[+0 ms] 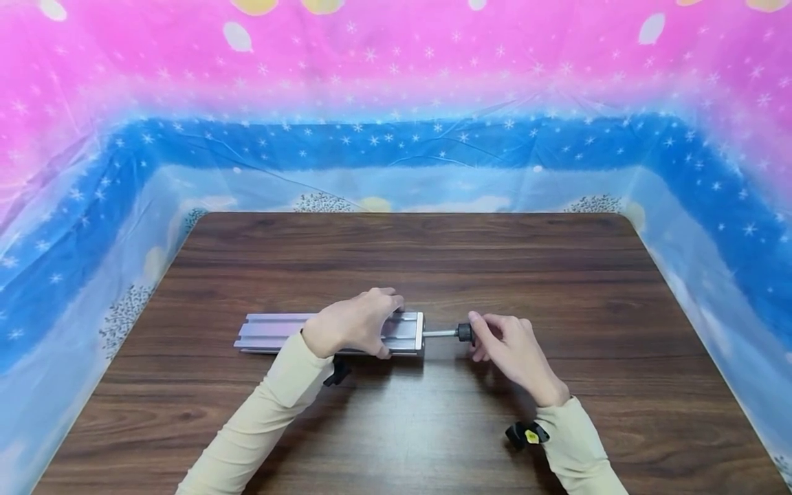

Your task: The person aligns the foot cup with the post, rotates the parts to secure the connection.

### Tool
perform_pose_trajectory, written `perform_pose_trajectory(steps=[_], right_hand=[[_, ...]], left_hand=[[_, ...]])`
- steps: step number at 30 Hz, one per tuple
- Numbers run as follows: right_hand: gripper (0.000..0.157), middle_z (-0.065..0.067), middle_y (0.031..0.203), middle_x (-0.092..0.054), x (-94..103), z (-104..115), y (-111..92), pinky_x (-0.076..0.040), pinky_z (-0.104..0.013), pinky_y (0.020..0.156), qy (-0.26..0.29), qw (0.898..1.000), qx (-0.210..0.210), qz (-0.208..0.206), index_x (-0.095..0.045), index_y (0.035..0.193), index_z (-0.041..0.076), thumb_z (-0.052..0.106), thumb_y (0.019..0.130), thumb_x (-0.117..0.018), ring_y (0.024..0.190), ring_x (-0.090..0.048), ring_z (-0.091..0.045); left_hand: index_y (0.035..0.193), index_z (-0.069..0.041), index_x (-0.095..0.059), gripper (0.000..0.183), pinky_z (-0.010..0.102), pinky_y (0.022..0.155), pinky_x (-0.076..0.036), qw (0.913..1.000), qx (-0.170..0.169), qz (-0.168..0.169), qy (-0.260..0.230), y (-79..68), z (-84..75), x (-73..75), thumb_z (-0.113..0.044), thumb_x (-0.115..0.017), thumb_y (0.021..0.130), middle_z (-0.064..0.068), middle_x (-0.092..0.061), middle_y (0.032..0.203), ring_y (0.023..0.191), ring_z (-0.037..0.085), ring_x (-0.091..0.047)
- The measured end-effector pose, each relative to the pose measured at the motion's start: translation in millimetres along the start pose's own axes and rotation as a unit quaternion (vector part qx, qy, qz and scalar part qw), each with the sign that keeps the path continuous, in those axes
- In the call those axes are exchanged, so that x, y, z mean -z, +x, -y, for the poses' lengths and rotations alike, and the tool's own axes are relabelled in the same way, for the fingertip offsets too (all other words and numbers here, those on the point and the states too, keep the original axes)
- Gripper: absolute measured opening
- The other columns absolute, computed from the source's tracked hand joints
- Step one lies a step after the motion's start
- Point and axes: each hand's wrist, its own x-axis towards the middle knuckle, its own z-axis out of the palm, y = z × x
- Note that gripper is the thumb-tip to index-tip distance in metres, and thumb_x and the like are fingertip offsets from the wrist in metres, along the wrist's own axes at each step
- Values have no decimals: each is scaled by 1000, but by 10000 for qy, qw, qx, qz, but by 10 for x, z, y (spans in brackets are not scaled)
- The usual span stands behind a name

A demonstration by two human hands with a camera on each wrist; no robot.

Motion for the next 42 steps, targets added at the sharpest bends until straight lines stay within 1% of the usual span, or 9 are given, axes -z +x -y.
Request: perform_pose_trajectory(steps=[7,15,18,21,25,27,30,35,42], right_hand=[[54,9,61,-69,-37,14,10,-53,-24,62,-159,9996,-214,65,-70,71,17,43,108,-42,55,-69,-16],[65,2,65,-72,-42,57,9,-54,-28,60,-40,9968,-687,401,-74,78,7,50,108,-35,58,-70,-19],[54,0,80,-76,-12,45,-29,-56,-28,69,-153,9986,-392,314,-74,98,6,44,109,-37,72,-72,-19],[33,-3,111,-74,28,17,-83,-57,-32,83,-291,9991,283,111,-66,126,11,34,105,-54,96,-72,-21],[60,-5,140,-60,48,-26,-126,-55,-36,96,-92,9932,1158,40,-53,145,19,19,90,-78,120,-64,-21],[68,-6,140,-59,40,-45,-130,-55,-32,96,28,9897,1427,40,-52,146,19,13,85,-82,121,-63,-17],[65,-5,134,-64,24,-63,-122,-56,-30,93,78,9864,1641,-23,-57,141,17,4,82,-83,115,-65,-11],[57,-4,127,-68,17,-75,-126,-59,-31,86,3,9878,1554,-84,-64,134,16,1,82,-81,103,-70,-9],[50,-9,124,-71,3,-84,-111,-56,-18,85,-61,9884,1516,-90,-65,133,9,4,86,-79,95,-71,-6]], left_hand=[[110,-5,-65,51,30,72,-49,9999,143,55,-60,4,13,-5,-20,-92,70,2,-60,97,84,16,-54],[114,-5,-65,55,30,74,-50,9996,263,59,-79,-11,38,-43,-20,-92,68,2,-61,100,85,15,-54],[114,-6,-66,55,30,75,-50,9996,276,54,-84,-13,44,-48,-21,-92,68,1,-60,100,85,15,-54],[116,-5,-65,56,30,75,-51,9996,242,55,-103,-6,47,-41,-21,-92,69,2,-61,101,85,15,-55],[120,-4,-65,61,32,77,-52,9997,225,47,-114,-3,50,-27,-21,-92,69,4,-62,105,87,16,-56],[120,-4,-65,61,32,77,-52,9997,227,28,-122,-5,53,-21,-20,-92,69,4,-63,106,87,16,-56],[118,-4,-65,59,32,76,-51,9997,220,-1,-123,-13,58,-15,-19,-92,68,3,-62,104,86,16,-55],[116,-4,-65,57,31,74,-49,9996,222,69,-140,-17,54,-9,-19,-92,69,2,-60,100,85,16,-54],[118,-4,-65,59,32,76,-50,9995,291,96,-108,-29,45,-15,-20,-92,69,2,-61,104,87,15,-54]])
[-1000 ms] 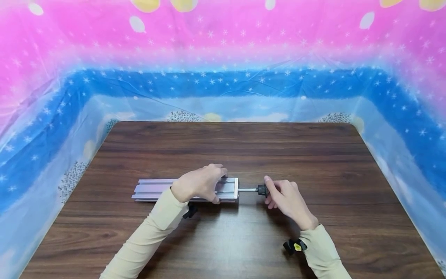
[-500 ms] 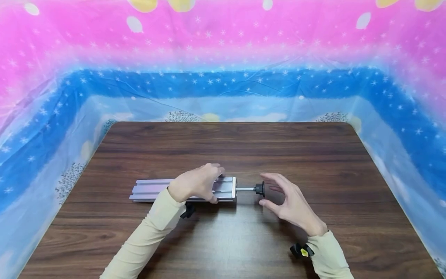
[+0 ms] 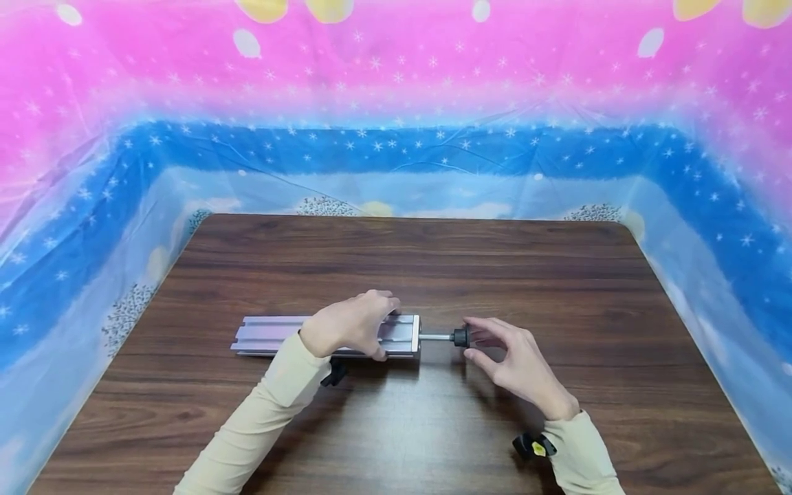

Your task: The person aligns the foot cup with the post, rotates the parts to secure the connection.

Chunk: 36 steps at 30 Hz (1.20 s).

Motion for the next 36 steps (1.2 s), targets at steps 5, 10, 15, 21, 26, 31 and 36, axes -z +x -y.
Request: perform_pose_trajectory(steps=[5,10,15,21,26,31,36], right_hand=[[45,-9,115,-75,-5,10,14,-56,-18,83,-101,9999,-72,-56,-65,132,5,6,89,-76,92,-72,-5],[39,-5,107,-77,-1,26,20,-57,-21,83,-101,9998,-195,6,-67,129,4,9,91,-75,90,-71,-3],[34,-6,105,-77,4,17,57,-57,-19,80,-45,9985,-522,142,-68,127,4,14,95,-71,89,-71,-1],[34,-10,103,-77,25,28,87,-56,-20,75,16,9952,-911,360,-68,126,-1,20,99,-66,86,-72,-3],[34,2,86,-78,22,32,76,-52,-20,71,55,9934,-1039,477,-68,124,-1,24,101,-63,82,-73,-4],[29,9,78,-75,13,28,87,-54,-23,68,75,9925,-1100,536,-70,118,6,27,103,-59,76,-71,-5],[29,12,68,-69,1,24,118,-53,-25,64,-57,9920,-1133,555,-72,100,12,32,106,-52,65,-67,-10]], left_hand=[[118,-4,-65,58,32,76,-50,10000,29,9,12,6,3,-4,-20,-92,69,3,-61,104,87,16,-54],[119,-5,-65,59,32,75,-50,10000,60,42,-32,6,2,-11,-20,-92,69,3,-61,105,87,16,-55],[118,-4,-65,57,33,77,-50,10000,36,41,-55,16,20,22,-19,-92,69,5,-62,106,89,17,-54],[116,-4,-65,55,33,75,-49,9999,-16,30,-100,22,19,36,-17,-92,70,5,-61,103,86,17,-53],[110,-4,-64,50,32,72,-48,9999,-92,4,-141,17,21,20,-18,-92,70,3,-59,97,83,17,-51],[114,-4,-65,54,32,74,-49,9999,-69,31,-138,13,26,21,-19,-92,70,3,-60,99,85,17,-53],[120,-3,-64,59,33,79,-50,9999,4,53,-143,11,28,35,-18,-91,70,4,-62,105,89,18,-55]])
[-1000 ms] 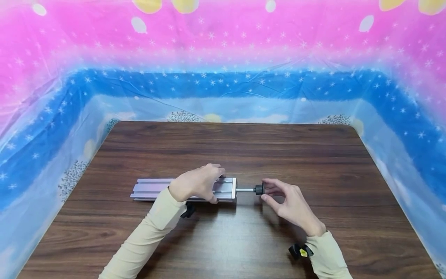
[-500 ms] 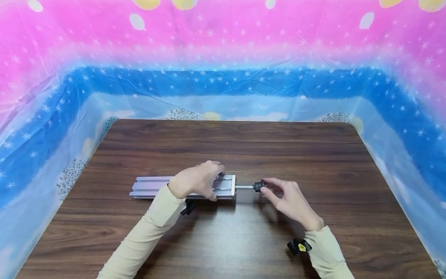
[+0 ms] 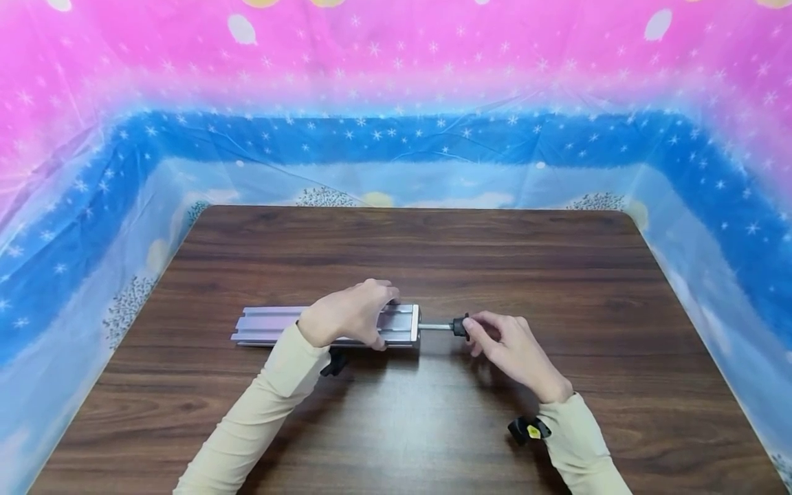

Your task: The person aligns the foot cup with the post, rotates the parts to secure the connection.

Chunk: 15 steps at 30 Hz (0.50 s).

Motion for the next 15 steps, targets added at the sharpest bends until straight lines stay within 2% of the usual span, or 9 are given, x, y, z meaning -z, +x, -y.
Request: perform_pose_trajectory(steps=[4,10,15], right_hand=[[39,10,66,-68,3,4,6,-52,-25,64,80,9999,-109,9,-73,92,10,35,107,-48,62,-68,-12],[45,6,67,-70,-7,9,17,-52,-23,67,163,9996,-239,-35,-72,85,11,38,108,-45,59,-67,-12],[55,5,62,-69,-26,30,31,-51,-26,60,277,9981,-553,-68,-71,76,11,45,108,-42,55,-68,-18]], left_hand=[[122,-3,-63,61,33,80,-50,10000,7,16,18,4,-9,13,-19,-91,71,5,-62,107,91,18,-55],[127,-2,-63,64,33,81,-50,10000,-30,-17,-70,-7,-8,12,-19,-91,72,6,-63,112,92,18,-55],[123,-3,-63,61,33,78,-50,10000,-30,-28,-79,-13,-6,9,-19,-91,71,5,-62,107,88,18,-54]])
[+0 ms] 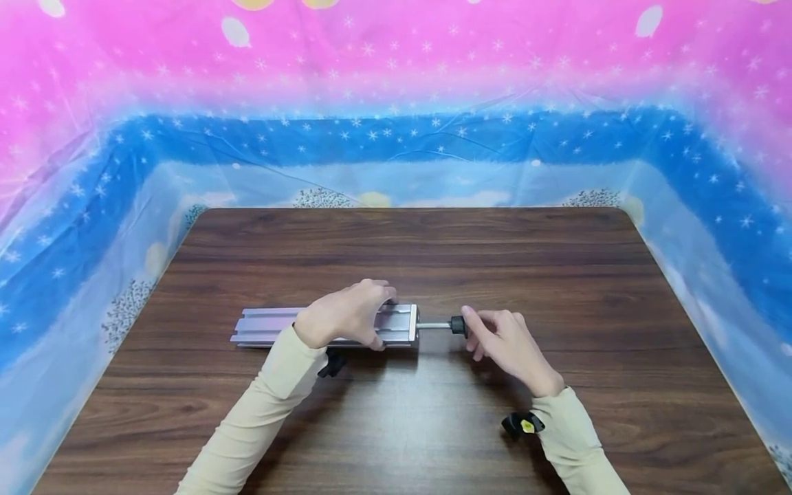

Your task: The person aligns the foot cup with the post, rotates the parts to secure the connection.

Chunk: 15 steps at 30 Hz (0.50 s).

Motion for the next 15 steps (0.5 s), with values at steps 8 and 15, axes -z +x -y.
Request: perform_pose_trajectory(steps=[8,15], right_hand=[[51,-2,74,-74,5,7,-23,-56,-30,63,39,10000,32,-15,-74,94,5,41,109,-40,66,-72,-20],[57,-4,135,-65,62,3,-109,-54,-31,94,-269,9863,1535,-533,-59,140,14,18,88,-80,116,-66,-20]], left_hand=[[118,-3,-64,57,32,75,-48,9999,-8,-58,-91,-15,14,31,-16,-91,69,4,-59,98,86,18,-53],[116,-3,-64,57,33,74,-48,9999,-62,-66,-116,-28,40,62,-16,-91,68,3,-58,95,85,19,-53]])
